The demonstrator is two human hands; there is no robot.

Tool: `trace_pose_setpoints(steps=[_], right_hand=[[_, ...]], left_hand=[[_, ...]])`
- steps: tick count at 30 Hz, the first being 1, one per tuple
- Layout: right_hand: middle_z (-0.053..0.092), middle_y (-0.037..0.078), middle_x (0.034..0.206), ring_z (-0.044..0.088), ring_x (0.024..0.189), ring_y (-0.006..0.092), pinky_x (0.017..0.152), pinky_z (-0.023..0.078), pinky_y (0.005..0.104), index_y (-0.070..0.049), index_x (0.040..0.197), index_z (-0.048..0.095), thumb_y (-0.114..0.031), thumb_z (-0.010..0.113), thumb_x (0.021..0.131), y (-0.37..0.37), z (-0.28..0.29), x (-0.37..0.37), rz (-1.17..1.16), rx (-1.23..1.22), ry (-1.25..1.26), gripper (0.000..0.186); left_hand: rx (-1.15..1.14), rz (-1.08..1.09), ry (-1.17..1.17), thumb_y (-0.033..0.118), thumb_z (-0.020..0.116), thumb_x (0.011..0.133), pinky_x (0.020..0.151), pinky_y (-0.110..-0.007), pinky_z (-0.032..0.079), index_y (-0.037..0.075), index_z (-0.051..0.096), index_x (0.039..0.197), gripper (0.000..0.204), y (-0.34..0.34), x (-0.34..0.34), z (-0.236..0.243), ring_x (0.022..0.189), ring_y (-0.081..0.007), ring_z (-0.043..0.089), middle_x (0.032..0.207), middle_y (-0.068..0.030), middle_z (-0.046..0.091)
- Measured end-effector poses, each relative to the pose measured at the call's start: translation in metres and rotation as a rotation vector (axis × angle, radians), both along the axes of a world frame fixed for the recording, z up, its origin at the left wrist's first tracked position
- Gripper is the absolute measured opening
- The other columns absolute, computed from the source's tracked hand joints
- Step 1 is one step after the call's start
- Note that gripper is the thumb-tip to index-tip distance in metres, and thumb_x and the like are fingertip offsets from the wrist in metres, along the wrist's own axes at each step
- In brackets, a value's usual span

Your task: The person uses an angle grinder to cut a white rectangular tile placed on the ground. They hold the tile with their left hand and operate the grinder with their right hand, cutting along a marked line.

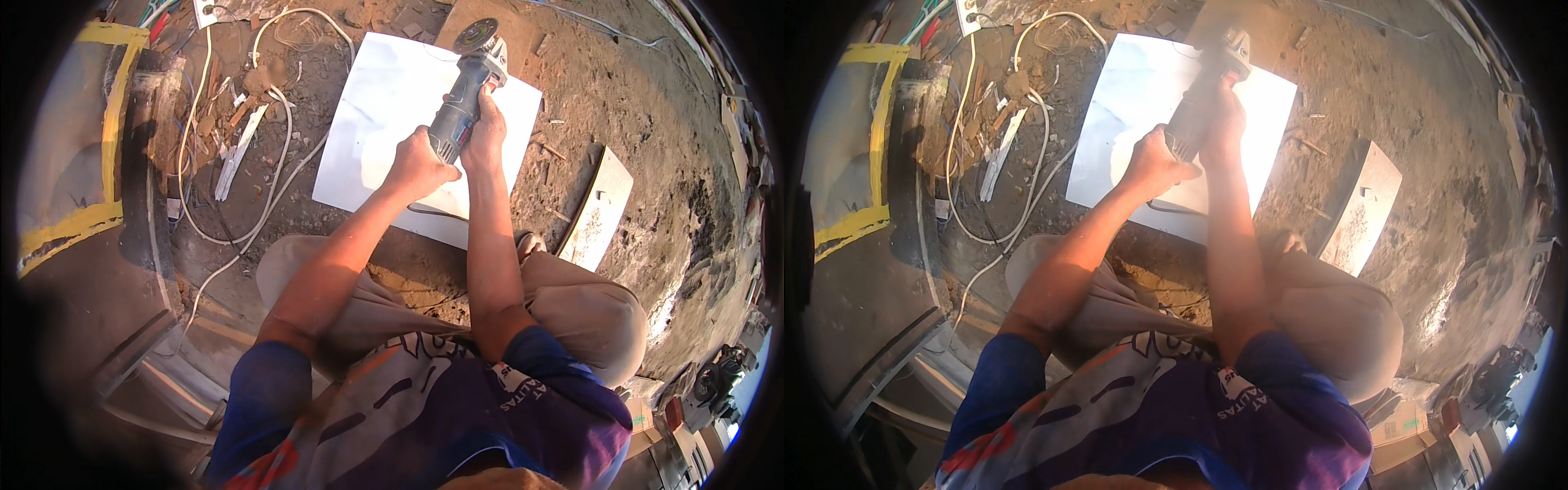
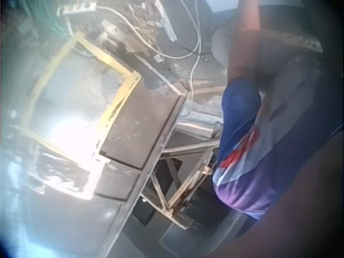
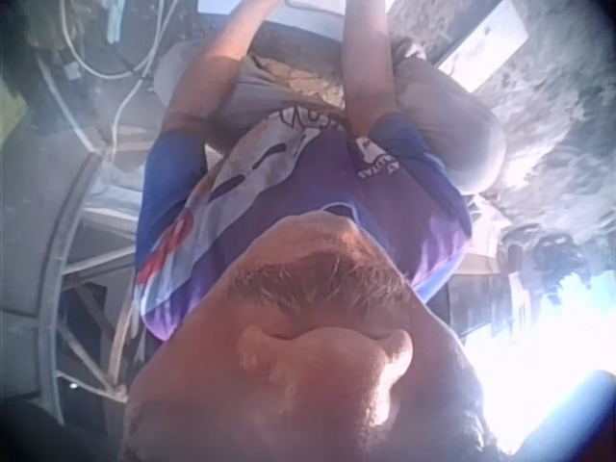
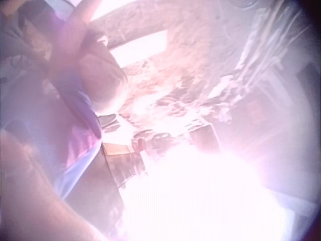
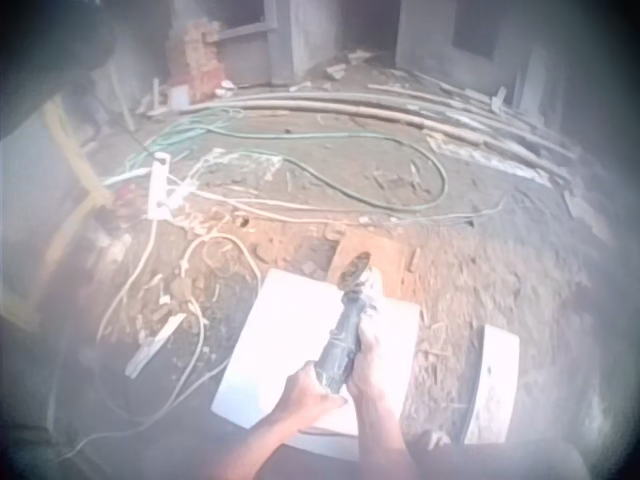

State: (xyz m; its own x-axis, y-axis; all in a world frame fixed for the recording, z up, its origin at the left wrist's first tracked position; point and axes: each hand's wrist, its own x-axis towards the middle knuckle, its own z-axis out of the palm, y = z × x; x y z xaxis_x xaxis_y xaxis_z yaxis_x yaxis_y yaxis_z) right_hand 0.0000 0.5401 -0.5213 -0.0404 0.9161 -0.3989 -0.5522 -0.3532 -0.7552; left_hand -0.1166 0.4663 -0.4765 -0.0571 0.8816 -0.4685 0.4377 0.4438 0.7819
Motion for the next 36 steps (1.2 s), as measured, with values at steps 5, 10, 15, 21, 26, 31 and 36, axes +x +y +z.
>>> trace_pose_setpoints(steps=[5,10,15,21,26,31,36], right_hand=[[0.068,0.021,0.084,0.066,0.066,0.0255,0.061,0.057,0.0383,0.003,0.115,0.055,-0.042,0.044,0.104,0.003,-0.003,-0.001,-0.069,-0.107,-0.102,0.047],[0.067,0.021,0.083,0.066,0.065,0.0257,0.058,0.056,0.0380,0.001,0.112,0.055,-0.044,0.045,0.103,0.006,-0.008,0.009,-0.042,0.141,-0.278,0.048],[0.066,0.020,0.080,0.066,0.063,0.0252,0.057,0.056,0.0373,0.000,0.111,0.055,-0.049,0.044,0.103,0.010,-0.002,0.014,-0.097,0.031,-0.204,0.051],[0.065,0.016,0.081,0.066,0.065,0.0247,0.057,0.056,0.0374,-0.002,0.110,0.057,-0.052,0.039,0.103,-0.005,-0.008,0.015,-0.111,-0.013,-0.030,0.054],[0.066,0.017,0.084,0.067,0.068,0.0242,0.060,0.057,0.0375,-0.003,0.108,0.057,-0.054,0.037,0.103,0.004,-0.004,0.024,-0.112,0.051,-0.039,0.055],[0.065,0.015,0.083,0.066,0.068,0.0222,0.060,0.057,0.0357,-0.003,0.108,0.057,-0.055,0.050,0.099,0.001,0.016,0.035,-0.090,0.053,-0.002,0.053],[0.062,0.011,0.082,0.064,0.066,0.0206,0.057,0.056,0.0333,0.000,0.108,0.054,-0.018,0.076,0.082,-0.002,0.035,0.026,0.054,0.052,-0.400,0.039]], left_hand=[[-0.015,-0.042,0.047,0.021,0.083,0.061,0.075,-0.039,0.056,-0.010,0.054,0.104,0.061,-0.003,0.006,0.005,0.085,-0.0333,0.070,0.092,-0.0250,0.068],[0.024,-0.061,0.020,0.027,0.083,0.065,0.080,-0.039,0.054,-0.009,0.053,0.108,0.063,-0.006,0.011,0.007,0.092,-0.0304,0.068,0.096,-0.0230,0.067],[0.080,-0.033,0.010,0.019,0.080,0.062,0.074,-0.039,0.056,-0.011,0.051,0.106,0.061,-0.007,0.021,0.008,0.085,-0.0348,0.070,0.090,-0.0256,0.067],[0.059,-0.047,-0.006,0.014,0.078,0.063,0.072,-0.039,0.057,-0.012,0.050,0.106,0.058,-0.015,0.021,-0.003,0.081,-0.0368,0.071,0.088,-0.0272,0.067],[0.130,-0.085,-0.026,0.015,0.081,0.062,0.071,-0.039,0.058,-0.012,0.050,0.107,0.061,-0.012,0.026,-0.004,0.083,-0.0363,0.071,0.092,-0.0283,0.067],[0.090,-0.060,-0.078,0.018,0.085,0.061,0.076,-0.040,0.058,-0.013,0.050,0.107,0.066,-0.004,0.037,0.002,0.088,-0.0359,0.071,0.094,-0.0285,0.067],[0.169,-0.042,-0.073,0.025,0.088,0.063,0.079,-0.040,0.057,-0.015,0.049,0.110,0.073,-0.002,0.041,-0.009,0.091,-0.0374,0.070,0.096,-0.0290,0.067]])
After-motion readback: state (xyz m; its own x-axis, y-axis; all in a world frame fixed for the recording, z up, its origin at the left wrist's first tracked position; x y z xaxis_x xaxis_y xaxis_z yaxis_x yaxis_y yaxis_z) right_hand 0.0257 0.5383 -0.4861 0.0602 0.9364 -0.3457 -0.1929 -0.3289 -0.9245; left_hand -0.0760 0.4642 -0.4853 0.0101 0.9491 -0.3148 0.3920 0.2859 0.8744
